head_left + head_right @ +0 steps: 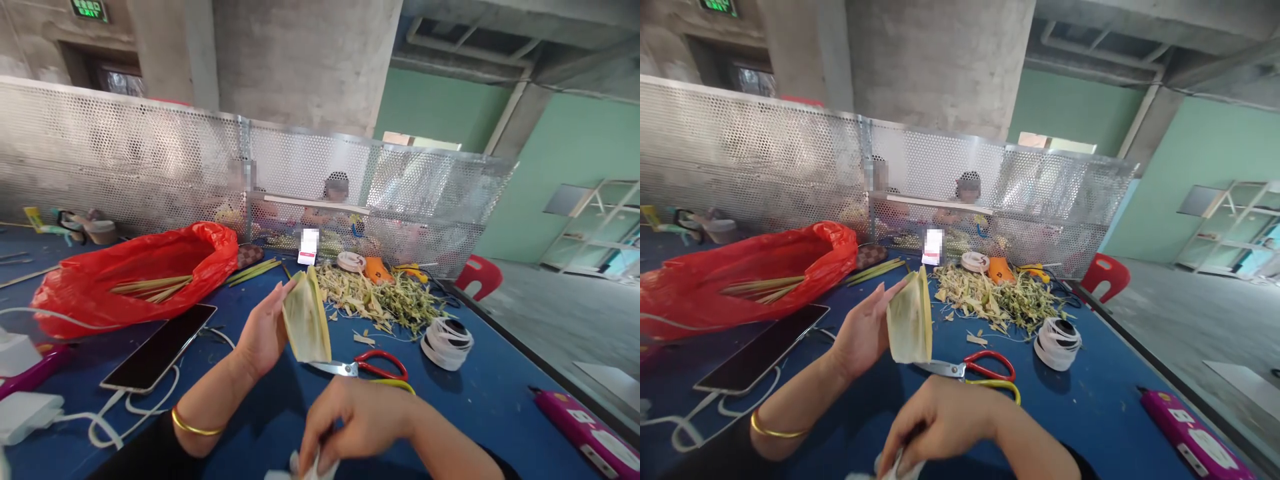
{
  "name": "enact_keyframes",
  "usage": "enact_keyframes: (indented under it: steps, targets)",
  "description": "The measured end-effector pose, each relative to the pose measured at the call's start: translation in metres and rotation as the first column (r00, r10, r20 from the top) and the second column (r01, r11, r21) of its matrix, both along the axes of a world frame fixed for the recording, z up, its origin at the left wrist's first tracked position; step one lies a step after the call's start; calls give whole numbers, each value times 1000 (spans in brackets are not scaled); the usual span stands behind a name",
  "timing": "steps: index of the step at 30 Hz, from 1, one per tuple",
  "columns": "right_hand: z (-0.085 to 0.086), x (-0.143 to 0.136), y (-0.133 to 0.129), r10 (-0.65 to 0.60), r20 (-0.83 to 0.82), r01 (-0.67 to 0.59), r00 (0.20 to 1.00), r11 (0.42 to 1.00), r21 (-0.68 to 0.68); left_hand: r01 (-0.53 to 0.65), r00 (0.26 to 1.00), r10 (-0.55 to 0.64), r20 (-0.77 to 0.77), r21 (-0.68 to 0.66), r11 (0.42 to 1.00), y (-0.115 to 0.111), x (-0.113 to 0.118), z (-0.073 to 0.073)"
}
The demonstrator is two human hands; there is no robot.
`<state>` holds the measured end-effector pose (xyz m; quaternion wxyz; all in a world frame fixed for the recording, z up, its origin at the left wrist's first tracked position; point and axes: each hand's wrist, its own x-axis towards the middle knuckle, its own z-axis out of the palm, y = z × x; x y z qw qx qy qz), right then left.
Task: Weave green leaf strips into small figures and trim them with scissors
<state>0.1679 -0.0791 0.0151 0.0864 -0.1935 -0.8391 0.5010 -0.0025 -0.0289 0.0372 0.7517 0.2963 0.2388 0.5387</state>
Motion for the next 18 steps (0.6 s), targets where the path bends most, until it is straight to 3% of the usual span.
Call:
enact_keyframes:
  steps: [2, 3, 4, 5, 7, 9, 10, 11, 14, 15, 16, 18]
  targets:
    - [6, 17, 14, -224, -155, 206, 962, 970, -127, -16, 999, 16, -42, -10, 1000, -1, 1, 1]
    - [8, 27, 24, -393, -240, 358, 888, 917, -178, -28, 997, 27, -68, -11, 1000, -2, 2, 0]
    - [7, 37, 35, -600, -362, 562, 713, 798, -216, -43, 995, 43, -93, -4, 999, -3, 3, -2]
    - [6, 47, 46, -760, -439, 749, 480, 615, -247, -57, 992, 58, -116, 10, 998, -3, 4, -5]
    - [2, 64, 65, -896, -438, 968, 71, 168, -186, -69, 985, 78, -155, 61, 996, -4, 6, -11]
    - [-3, 73, 75, -908, -416, 990, -38, 22, -137, -59, 979, 81, -187, 121, 991, -4, 7, -17]
    - [-4, 73, 76, -911, -410, 995, -41, -1, -99, -49, 978, 79, -195, 156, 987, -5, 7, -19]
    - [-6, 69, 75, -917, -398, 998, -4, 19, -55, -39, 976, 78, -203, 191, 981, -6, 8, -21]
    - [-10, 40, 60, -919, -337, 965, 204, 246, -87, -2, 969, 72, -237, 284, 959, -11, 12, -24]
    - [-12, 28, 53, -893, -322, 903, 313, 385, -190, 19, 967, 58, -248, 299, 954, -13, 13, -25]
    - [-14, 16, 47, -860, -316, 830, 400, 486, -275, 43, 966, 38, -256, 306, 951, -14, 15, -25]
    - [-19, -1, 38, -837, -329, 776, 437, 536, -333, 64, 964, 22, -266, 308, 949, -16, 17, -26]
